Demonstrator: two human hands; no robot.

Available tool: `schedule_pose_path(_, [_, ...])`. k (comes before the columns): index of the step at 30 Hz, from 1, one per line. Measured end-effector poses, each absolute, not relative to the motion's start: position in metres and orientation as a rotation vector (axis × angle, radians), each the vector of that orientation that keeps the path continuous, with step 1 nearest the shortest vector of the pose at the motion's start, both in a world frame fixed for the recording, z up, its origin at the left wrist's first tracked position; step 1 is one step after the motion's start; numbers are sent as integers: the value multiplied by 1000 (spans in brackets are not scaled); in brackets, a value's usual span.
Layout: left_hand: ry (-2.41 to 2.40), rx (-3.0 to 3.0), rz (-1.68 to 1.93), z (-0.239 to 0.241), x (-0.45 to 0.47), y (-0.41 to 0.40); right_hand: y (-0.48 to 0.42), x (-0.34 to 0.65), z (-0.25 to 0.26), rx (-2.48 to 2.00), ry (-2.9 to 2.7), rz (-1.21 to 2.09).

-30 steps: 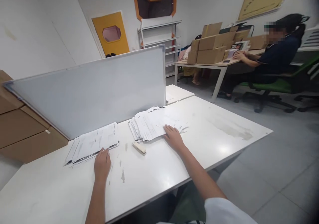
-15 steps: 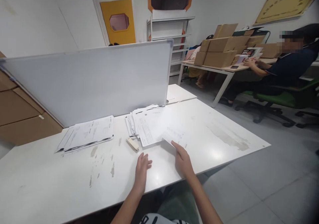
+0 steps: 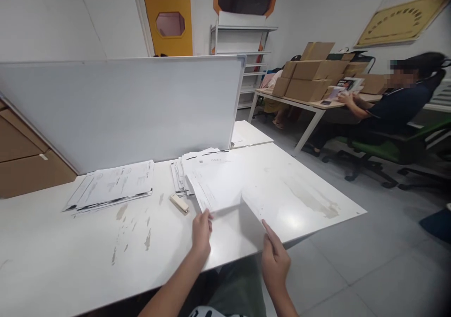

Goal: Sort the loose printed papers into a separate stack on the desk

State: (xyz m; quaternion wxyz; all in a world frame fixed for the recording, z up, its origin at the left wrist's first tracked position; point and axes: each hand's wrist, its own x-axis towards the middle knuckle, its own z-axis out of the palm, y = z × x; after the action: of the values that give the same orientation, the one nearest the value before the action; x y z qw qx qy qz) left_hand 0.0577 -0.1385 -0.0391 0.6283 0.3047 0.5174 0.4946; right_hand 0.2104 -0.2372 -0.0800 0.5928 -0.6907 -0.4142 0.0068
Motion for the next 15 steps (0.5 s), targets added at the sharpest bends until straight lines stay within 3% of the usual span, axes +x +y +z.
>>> schedule_pose_path(3, [1160,756,936,-56,61,-193,-232,207,-64,-1552,-1050,-192])
schedule_pose_path(6, [966,640,930,-63,66,-224,-222,196,-62,-1531,-1394,-184])
schedule_pose_path(11, [799,267,992,-43,70,-207,-228,160,-76,-1675,-1540,28])
schedule_pose_path(15, [839,318,977,-35,71,-199,-239,153,-80,-1711,-1539,-6])
